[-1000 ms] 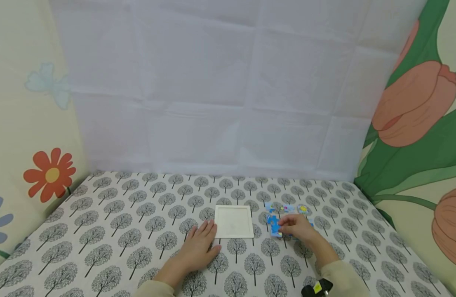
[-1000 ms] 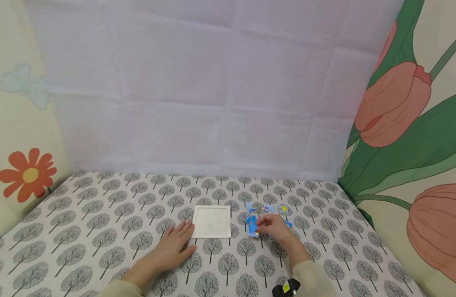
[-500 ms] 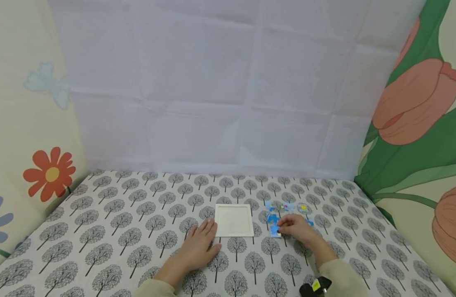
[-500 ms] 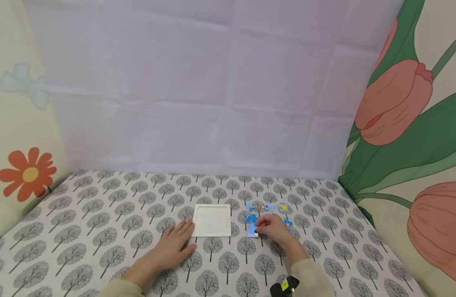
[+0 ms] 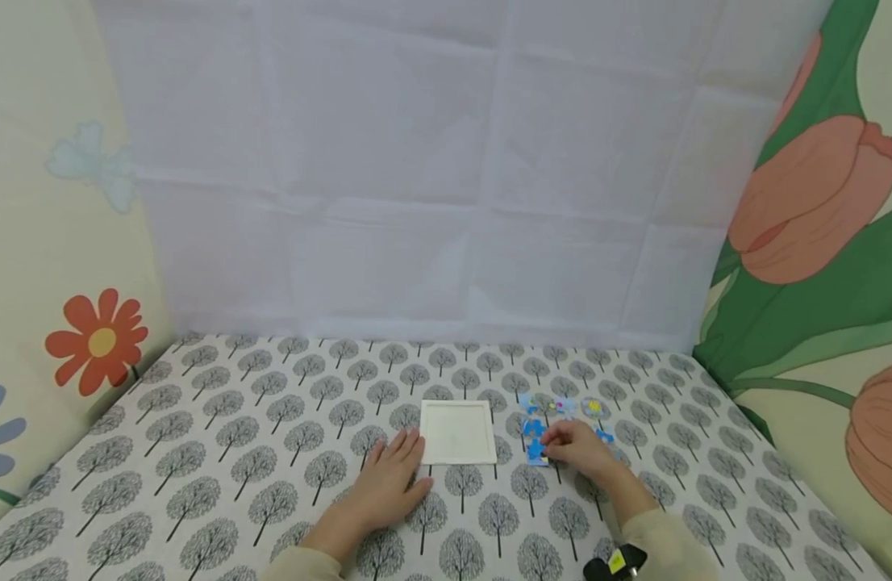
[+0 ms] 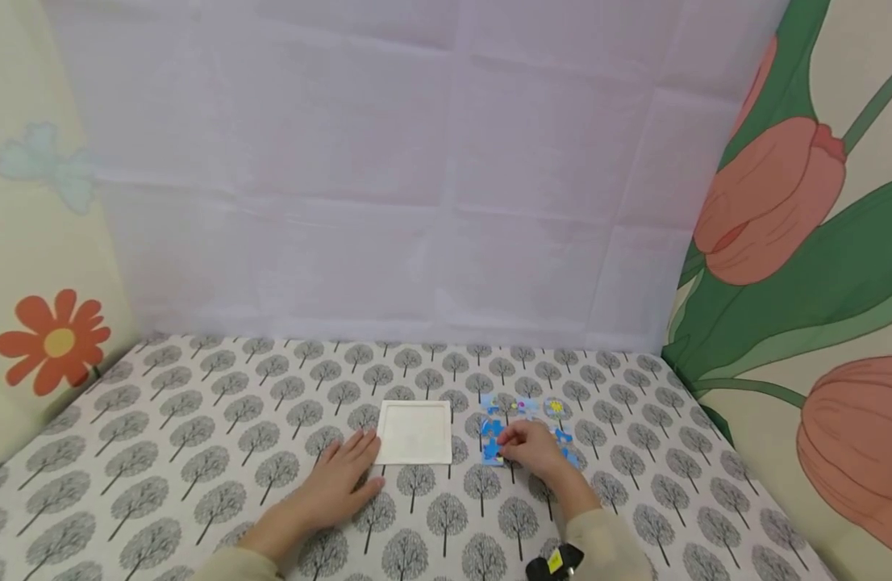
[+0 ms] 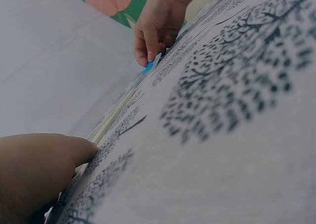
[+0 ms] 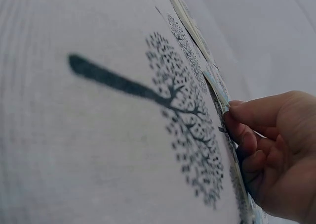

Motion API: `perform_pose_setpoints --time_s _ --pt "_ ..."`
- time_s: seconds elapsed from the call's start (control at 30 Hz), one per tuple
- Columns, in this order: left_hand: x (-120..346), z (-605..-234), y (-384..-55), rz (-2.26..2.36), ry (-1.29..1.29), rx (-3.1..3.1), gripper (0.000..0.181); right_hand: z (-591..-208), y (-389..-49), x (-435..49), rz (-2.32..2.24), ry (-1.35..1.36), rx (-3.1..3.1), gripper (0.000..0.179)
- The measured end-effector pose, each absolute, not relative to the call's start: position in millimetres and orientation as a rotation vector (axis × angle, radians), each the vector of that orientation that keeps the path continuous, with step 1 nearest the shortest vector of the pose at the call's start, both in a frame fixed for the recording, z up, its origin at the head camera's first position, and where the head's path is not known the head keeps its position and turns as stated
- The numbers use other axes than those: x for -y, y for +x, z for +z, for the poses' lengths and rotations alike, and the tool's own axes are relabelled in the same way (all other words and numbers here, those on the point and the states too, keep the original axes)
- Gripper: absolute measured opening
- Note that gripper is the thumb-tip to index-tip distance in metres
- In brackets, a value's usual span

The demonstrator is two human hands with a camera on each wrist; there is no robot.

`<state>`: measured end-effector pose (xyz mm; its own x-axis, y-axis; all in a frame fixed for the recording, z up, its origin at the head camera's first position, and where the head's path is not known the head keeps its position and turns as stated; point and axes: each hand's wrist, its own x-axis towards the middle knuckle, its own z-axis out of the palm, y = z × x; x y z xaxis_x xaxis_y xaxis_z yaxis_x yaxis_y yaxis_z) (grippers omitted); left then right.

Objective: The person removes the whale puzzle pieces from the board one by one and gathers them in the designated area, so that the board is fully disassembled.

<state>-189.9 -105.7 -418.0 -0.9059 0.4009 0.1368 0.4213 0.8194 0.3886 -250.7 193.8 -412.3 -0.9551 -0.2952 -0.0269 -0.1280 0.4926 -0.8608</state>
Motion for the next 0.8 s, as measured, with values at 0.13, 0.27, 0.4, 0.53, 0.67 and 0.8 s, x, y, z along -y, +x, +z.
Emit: perform_pose_setpoints --time_s 0.13,0.27,0.4,0.53,0.67,0.8 --pt "106.0 -418.9 -189.2 -0.68 -0.687 2.914 0.061 -413.1 -250.3 -193.7 -1.484 -0.358 -2.56 0.009" --pt "105.8 -420.8 -191.0 -0.668 -0.679 2.919 0.061 -412.4 -249.7 -192.7 -1.485 -0.338 -2.572 0.008" --pt "105.4 -420.9 -191.7 -0.638 -0.658 2.949 0.06 -413.4 -249.3 -192.0 -1.483 -0.334 -2.592 0.007" --pt "105.2 -419.3 -191.3 -0.624 -0.652 2.966 0.061 -414.2 -249.8 -191.2 -1.491 -0.348 -2.608 0.006" --pt "104.9 -419.6 -191.6 -0.612 -0.647 2.967 0.061 -413.8 -249.8 -190.2 -1.475 -0.357 -2.635 0.006" --pt "104.9 -419.7 -191.3 -0.622 -0.652 2.954 0.06 -413.0 -249.1 -188.7 -1.44 -0.322 -2.669 0.005"
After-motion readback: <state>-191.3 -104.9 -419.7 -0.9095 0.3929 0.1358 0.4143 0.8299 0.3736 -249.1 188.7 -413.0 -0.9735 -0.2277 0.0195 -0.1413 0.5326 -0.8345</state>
